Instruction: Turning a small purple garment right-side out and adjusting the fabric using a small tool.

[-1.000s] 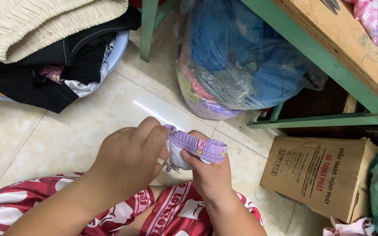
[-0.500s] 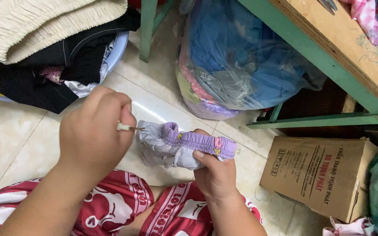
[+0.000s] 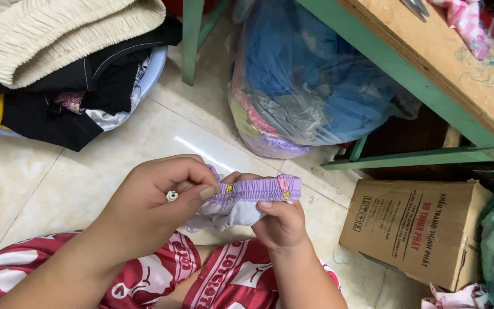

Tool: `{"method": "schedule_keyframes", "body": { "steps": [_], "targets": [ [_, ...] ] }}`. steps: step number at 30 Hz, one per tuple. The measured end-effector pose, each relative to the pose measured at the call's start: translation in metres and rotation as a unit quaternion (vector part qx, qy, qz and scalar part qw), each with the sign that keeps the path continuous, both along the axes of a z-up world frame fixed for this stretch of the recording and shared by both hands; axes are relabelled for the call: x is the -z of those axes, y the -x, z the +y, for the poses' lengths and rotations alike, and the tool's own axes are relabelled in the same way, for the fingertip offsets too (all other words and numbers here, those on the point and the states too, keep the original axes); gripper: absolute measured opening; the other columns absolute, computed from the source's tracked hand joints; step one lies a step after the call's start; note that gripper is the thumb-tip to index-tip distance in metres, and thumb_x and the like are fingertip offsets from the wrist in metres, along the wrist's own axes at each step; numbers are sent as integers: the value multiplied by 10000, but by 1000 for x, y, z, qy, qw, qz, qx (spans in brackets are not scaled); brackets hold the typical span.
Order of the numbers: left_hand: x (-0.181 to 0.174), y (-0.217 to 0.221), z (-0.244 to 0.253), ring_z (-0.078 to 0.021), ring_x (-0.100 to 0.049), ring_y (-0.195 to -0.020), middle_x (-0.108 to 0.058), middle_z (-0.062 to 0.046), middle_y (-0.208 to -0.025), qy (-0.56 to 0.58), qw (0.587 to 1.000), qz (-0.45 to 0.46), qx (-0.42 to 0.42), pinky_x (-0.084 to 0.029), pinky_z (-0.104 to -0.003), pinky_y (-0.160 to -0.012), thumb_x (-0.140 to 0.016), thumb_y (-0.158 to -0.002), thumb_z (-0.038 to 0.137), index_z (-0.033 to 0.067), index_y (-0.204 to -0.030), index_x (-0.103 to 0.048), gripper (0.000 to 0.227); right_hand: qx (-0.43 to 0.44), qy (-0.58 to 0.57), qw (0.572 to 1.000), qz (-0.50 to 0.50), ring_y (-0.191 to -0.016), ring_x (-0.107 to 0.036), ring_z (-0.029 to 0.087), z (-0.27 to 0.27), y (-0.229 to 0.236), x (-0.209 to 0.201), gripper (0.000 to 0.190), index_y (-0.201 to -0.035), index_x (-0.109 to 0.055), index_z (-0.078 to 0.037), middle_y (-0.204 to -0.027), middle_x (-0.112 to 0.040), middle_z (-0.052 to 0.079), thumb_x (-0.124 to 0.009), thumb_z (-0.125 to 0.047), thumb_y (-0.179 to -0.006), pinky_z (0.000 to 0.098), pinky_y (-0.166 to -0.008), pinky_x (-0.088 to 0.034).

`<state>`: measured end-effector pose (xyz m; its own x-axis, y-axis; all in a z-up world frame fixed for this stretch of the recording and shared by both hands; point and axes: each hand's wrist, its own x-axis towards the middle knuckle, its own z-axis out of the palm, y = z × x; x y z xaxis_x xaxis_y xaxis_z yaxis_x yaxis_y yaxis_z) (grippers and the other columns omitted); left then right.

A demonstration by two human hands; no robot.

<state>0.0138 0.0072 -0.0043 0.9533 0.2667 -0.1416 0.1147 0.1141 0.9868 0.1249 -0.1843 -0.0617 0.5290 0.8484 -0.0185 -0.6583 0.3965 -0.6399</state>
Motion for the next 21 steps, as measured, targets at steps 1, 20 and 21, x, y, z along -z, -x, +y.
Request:
{"method": "schedule_keyframes", "body": {
  "steps": [1,20,21],
  "targets": [
    [0,-2,-1,-87,-548,-649,-707,-11,-785,0,1000,-1,0,-460,-223,-588,-670,-857,10,-4,-834,-759,93,0,0,1000,-1,-1086,-602,366,-3,-2,7,405,-1169,-653,131,-1203,-614,298,-616,-127,-858,434,-978,-486],
    [-79,-377,-118,-406,-682,-675,-716,-211,-792,-569,793,-215,-28,-553,-530,-651,-723,-796,186,-9,-784,-744,196,30,58,998,16,-903,-674,193,-16,-30,43,319,-1127,-685,50,-1025,-732,118,-667,34,-809,284,-861,-508],
    [-74,-388,-120,-417,-675,-646,-708,-232,-772,-603,770,-207,-36,-547,-547,-621,-632,-820,106,-16,-779,-739,168,1,14,1000,19,-914,-679,195,-22,-32,45,365,-1182,-664,68,-1069,-728,133,-698,24,-821,286,-863,-520]
  ]
}}
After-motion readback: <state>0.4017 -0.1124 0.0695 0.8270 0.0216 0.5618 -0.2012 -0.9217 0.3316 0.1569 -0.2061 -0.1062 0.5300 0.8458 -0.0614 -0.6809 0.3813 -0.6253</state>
